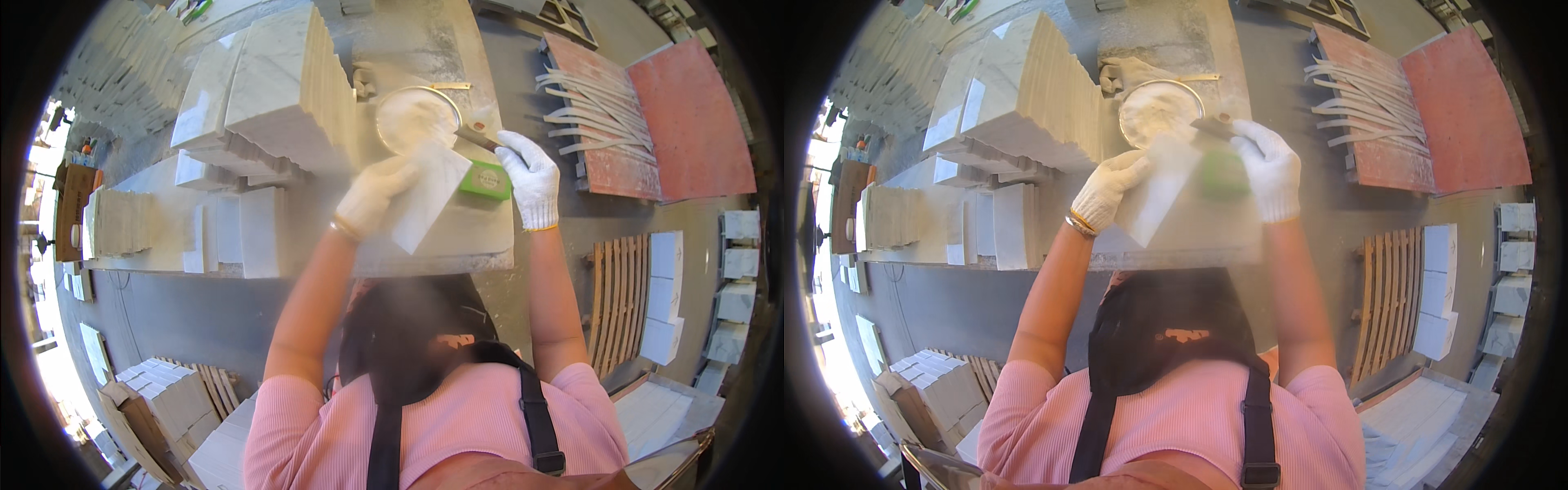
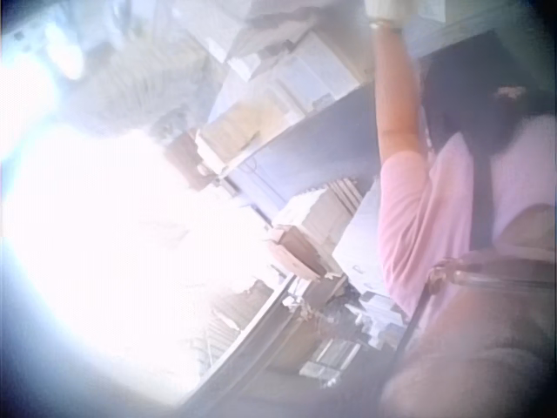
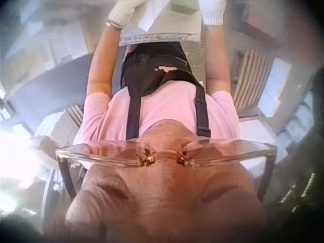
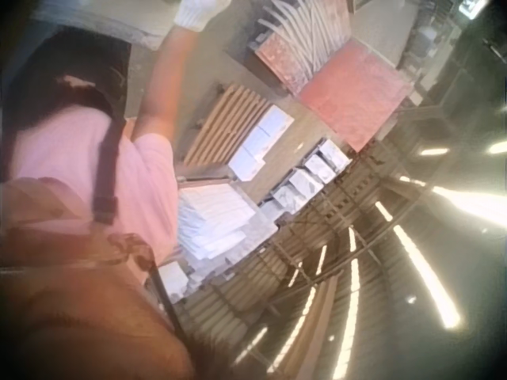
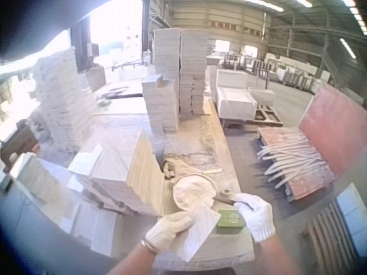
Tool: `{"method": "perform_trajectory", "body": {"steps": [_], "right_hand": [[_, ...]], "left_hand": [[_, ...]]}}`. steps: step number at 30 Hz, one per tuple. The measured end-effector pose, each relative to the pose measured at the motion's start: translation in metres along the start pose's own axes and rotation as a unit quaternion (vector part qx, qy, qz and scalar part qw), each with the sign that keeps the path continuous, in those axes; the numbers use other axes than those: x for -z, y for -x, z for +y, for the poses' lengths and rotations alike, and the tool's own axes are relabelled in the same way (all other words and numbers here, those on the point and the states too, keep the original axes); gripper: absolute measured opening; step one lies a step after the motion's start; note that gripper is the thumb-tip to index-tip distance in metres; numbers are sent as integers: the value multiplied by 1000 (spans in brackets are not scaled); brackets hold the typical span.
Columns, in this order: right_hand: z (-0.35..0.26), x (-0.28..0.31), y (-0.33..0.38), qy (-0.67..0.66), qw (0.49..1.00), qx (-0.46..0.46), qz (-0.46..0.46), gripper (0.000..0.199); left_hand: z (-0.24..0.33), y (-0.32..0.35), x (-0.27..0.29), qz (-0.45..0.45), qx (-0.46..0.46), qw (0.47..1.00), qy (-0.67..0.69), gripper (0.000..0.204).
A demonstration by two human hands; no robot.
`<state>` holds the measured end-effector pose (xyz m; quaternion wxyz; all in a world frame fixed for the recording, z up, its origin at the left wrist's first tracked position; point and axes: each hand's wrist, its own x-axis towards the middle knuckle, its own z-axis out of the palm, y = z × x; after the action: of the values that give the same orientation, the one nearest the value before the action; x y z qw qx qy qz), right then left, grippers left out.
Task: The person applies a white paste to the edges of rectangular white tiles using a small metal spatula, then wipes the tiles with a green sponge. The person stacks the treated tiles on a nearby pile.
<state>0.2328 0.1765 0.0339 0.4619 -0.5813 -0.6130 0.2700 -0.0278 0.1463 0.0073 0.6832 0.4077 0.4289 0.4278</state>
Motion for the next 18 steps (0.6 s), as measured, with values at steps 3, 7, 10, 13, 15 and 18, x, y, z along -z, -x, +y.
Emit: {"method": "perform_trajectory", "body": {"steps": [3, 7, 10, 13, 15, 18], "right_hand": [[7, 28, 31, -87, 992, -95, 2, 26], [31, 70, 81, -99, 972, -210, 32, 29], [56, 81, 117, -61, 973, -214, 56, 29], [79, 79, 144, 60, 989, -103, 90, 27], [89, 77, 156, 132, 986, -90, 53, 26], [94, 77, 164, 195, 977, -81, 9, 24]], "left_hand": [[3, 6, -8, -68, 44, 980, -180, 46], [1, -9, -30, -171, -6, 885, -433, 43], [-3, -26, -56, -227, -31, 813, -536, 44], [-11, -41, -85, -266, -42, 761, -590, 41], [-15, -47, -100, -265, -52, 736, -621, 38], [-23, -51, -112, -264, -81, 706, -653, 31]]}}
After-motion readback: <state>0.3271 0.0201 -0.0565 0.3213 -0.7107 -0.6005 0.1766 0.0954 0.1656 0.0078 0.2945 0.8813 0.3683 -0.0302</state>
